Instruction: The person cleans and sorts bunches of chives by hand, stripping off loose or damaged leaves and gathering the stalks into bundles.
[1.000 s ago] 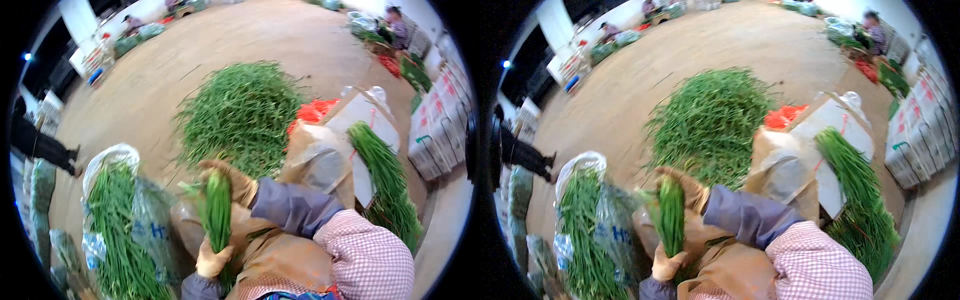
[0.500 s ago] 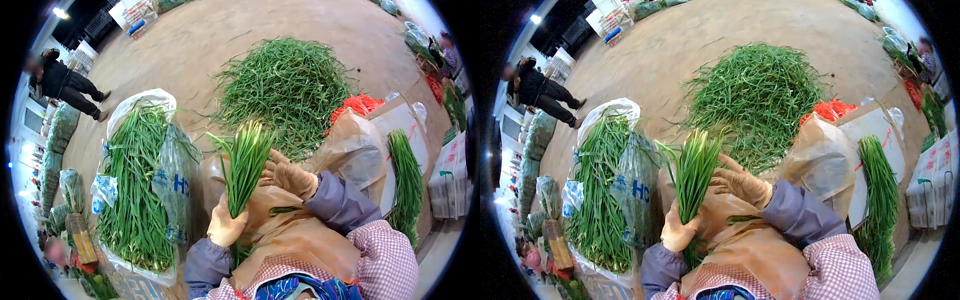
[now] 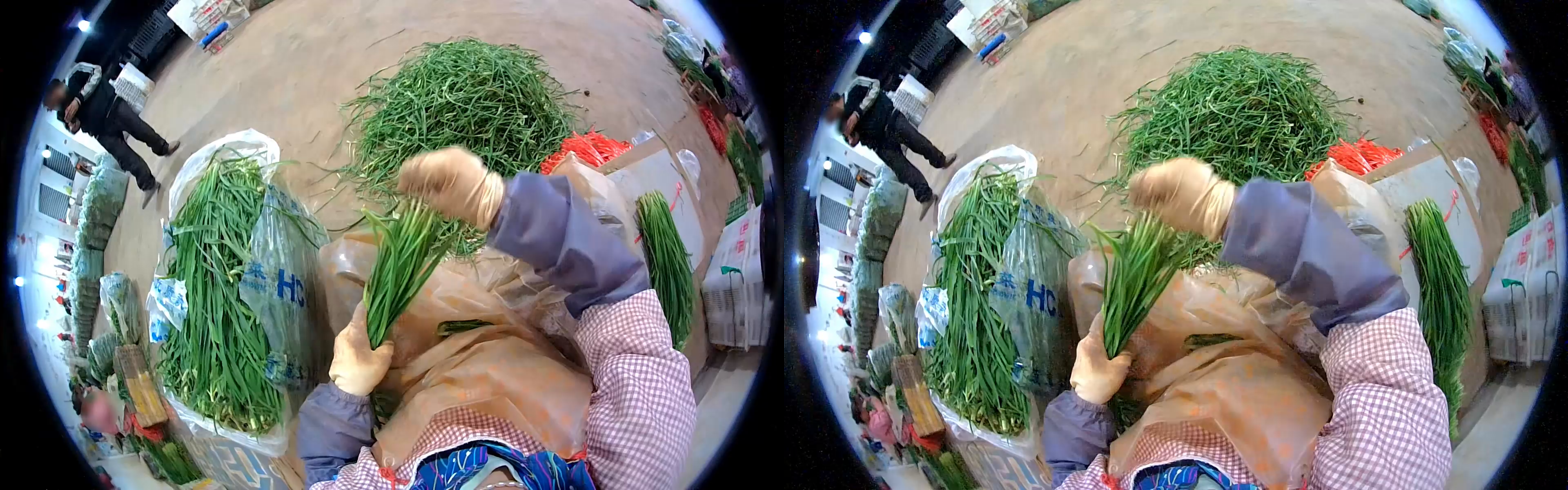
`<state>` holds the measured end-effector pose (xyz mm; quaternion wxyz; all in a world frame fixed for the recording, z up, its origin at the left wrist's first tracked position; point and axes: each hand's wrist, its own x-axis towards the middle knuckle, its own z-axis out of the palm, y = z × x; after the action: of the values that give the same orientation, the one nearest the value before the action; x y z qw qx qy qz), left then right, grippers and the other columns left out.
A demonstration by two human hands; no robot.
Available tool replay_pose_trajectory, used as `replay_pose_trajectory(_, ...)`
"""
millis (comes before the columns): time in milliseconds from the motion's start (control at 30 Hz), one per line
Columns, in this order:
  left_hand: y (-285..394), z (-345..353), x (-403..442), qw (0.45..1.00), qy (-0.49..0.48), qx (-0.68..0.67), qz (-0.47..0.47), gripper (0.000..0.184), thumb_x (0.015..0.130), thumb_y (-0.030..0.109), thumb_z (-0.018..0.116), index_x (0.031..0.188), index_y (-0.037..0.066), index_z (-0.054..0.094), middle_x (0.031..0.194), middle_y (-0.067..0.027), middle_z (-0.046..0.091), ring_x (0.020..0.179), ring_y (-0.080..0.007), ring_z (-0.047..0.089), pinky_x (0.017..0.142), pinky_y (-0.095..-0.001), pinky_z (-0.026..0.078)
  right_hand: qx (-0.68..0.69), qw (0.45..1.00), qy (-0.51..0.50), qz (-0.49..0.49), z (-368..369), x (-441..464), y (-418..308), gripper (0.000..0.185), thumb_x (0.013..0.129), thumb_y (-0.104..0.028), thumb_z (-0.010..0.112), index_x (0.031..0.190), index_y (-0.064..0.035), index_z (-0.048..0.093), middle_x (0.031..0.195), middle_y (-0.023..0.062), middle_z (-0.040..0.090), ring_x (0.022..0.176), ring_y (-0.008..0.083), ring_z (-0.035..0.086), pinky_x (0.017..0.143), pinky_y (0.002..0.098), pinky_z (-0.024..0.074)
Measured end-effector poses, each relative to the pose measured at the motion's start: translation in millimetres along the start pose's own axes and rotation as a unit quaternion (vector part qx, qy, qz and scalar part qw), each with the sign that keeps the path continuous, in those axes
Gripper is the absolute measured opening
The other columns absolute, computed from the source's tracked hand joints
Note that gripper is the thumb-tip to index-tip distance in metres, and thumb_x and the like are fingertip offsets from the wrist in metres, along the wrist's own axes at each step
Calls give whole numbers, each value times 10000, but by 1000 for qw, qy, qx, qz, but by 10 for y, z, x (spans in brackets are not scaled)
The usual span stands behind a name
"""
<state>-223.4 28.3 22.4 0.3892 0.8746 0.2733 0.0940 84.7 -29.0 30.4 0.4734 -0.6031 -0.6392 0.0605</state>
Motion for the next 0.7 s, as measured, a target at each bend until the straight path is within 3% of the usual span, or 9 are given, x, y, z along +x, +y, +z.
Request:
replay_pose_trajectory(100, -83, 3, -38, 1000, 15, -14, -8, 642, 693, 12, 655, 1310, 38, 481, 1021, -258, 654, 954, -438, 626, 808, -448, 515, 270, 925, 220, 149, -139, 62, 423, 74, 916, -108, 634, 908, -35, 645, 770, 21, 666, 746, 133, 636, 705, 293, 533)
replay_pose_trajectory(133, -91, -10, -47, 1000, 16, -15, -14, 640, 694, 9, 652, 1311, 44, 483, 1024, -254, 654, 959, -436, 626, 811, -448, 515, 86, 950, 174, 243, -301, 10, 413, 86, 928, -104, 635, 932, -22, 658, 822, -1, 668, 813, 83, 608, 781, 254, 528)
replay_pose_trajectory(167, -88, -11, -51, 1000, 16, -17, -19, 639, 695, 6, 649, 1311, 49, 486, 1028, -251, 655, 964, -434, 625, 814, -447, 515, 213, 922, 166, 278, -270, -38, 406, 141, 915, -109, 650, 1025, -22, 660, 966, 38, 678, 911, 96, 599, 827, 254, 515)
replay_pose_trajectory(267, -1, -12, 20, 999, -9, -25, -19, 639, 697, 8, 652, 1314, 64, 492, 1023, -248, 656, 968, -431, 626, 820, -445, 514, 114, 980, -88, 139, -95, -5, -125, 404, 892, -272, 688, 1206, -30, 609, 1045, 85, 630, 942, 167, 594, 827, 325, 516)
replay_pose_trajectory(367, -45, 20, 39, 999, -20, -27, -16, 638, 701, 12, 647, 1318, 66, 491, 1014, -254, 655, 971, -429, 626, 823, -441, 515, -50, 962, -251, 97, 24, 99, -212, 285, 886, -308, 664, 1053, -77, 653, 972, 133, 647, 879, 310, 639, 749, 400, 508)
replay_pose_trajectory(400, -62, 20, 24, 999, -19, -32, -15, 631, 707, 15, 646, 1316, 66, 491, 1015, -255, 654, 973, -430, 625, 822, -442, 515, -55, 976, -209, 36, 95, 67, -143, 216, 872, -274, 665, 924, -65, 672, 814, 144, 631, 788, 360, 629, 669, 413, 501)
replay_pose_trajectory(533, -66, 4, 5, 999, -20, -43, -14, 601, 730, 23, 639, 1312, 65, 493, 1019, -258, 652, 979, -432, 623, 817, -443, 517, 35, 997, -62, 35, 226, -63, -105, 196, 878, -242, 661, 868, -47, 650, 811, 138, 628, 779, 348, 621, 682, 389, 515)
replay_pose_trajectory(667, 6, 4, 64, 999, -27, -33, -8, 585, 746, 21, 634, 1311, 65, 491, 1019, -260, 652, 974, -431, 625, 808, -444, 521, 187, 962, 180, 80, 467, -211, 320, 118, 900, -100, 667, 869, 13, 652, 748, 47, 610, 698, 152, 594, 650, 316, 503)
replay_pose_trajectory(700, -1, 4, 65, 999, -28, -35, -9, 585, 745, 20, 635, 1311, 62, 491, 1019, -260, 652, 972, -429, 627, 808, -441, 522, 59, 976, 166, 126, 247, -149, 276, 107, 911, -87, 658, 842, -5, 658, 746, 27, 607, 688, 144, 564, 646, 293, 496)
